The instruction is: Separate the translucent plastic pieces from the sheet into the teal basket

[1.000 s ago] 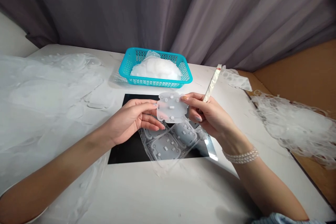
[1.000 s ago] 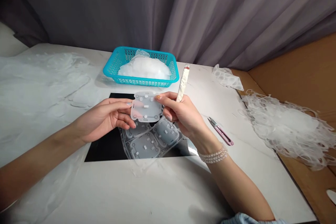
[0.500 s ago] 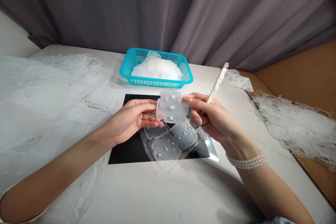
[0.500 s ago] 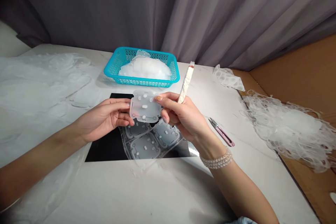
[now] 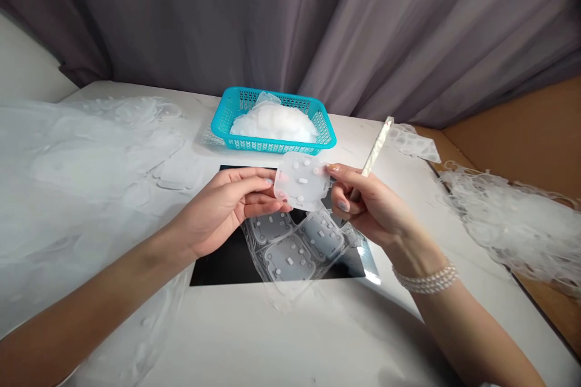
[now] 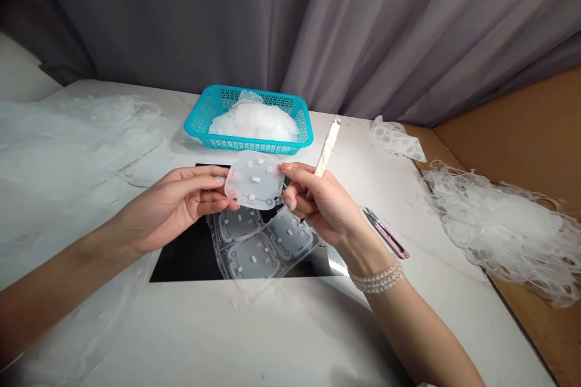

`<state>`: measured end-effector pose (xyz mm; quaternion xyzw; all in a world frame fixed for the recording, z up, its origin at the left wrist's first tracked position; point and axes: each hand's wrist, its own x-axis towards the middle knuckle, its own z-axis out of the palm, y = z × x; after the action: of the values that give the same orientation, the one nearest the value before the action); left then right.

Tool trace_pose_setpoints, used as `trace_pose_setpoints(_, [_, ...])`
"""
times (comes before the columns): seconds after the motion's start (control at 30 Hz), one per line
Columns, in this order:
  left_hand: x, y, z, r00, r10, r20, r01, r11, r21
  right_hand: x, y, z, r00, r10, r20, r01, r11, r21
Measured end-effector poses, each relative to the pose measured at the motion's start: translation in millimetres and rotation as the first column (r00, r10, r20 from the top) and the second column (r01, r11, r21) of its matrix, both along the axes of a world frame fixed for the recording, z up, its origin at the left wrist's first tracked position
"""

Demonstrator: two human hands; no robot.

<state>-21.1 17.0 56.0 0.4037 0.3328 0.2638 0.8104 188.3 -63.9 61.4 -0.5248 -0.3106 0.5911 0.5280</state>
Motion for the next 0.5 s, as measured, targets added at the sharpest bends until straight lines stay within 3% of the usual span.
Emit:
trace_pose_setpoints(0.17, [0, 4, -5.5, 1.000, -0.010, 0.009, 0.009, 0.996, 0.084, -1, 0, 2.5, 0.999, -0.027, 0.044, 0.026, 0.999, 0.029])
trace_pose_setpoints(0.3, [0, 9, -9.7, 1.000, 0.025, -0.016, -0.022, 0.986, 0.166, -1, 0, -1.2, 0.977, -0.069, 0.202, 0.054, 0.996, 0.077])
trace_pose_setpoints(0.5, [-2, 11, -8.9, 0.997, 0.059, -0.047, -0.042, 0.955, 0.294, 1, 1, -6.7, 0.922, -0.029, 0.387, -0.002, 0.997, 0.080])
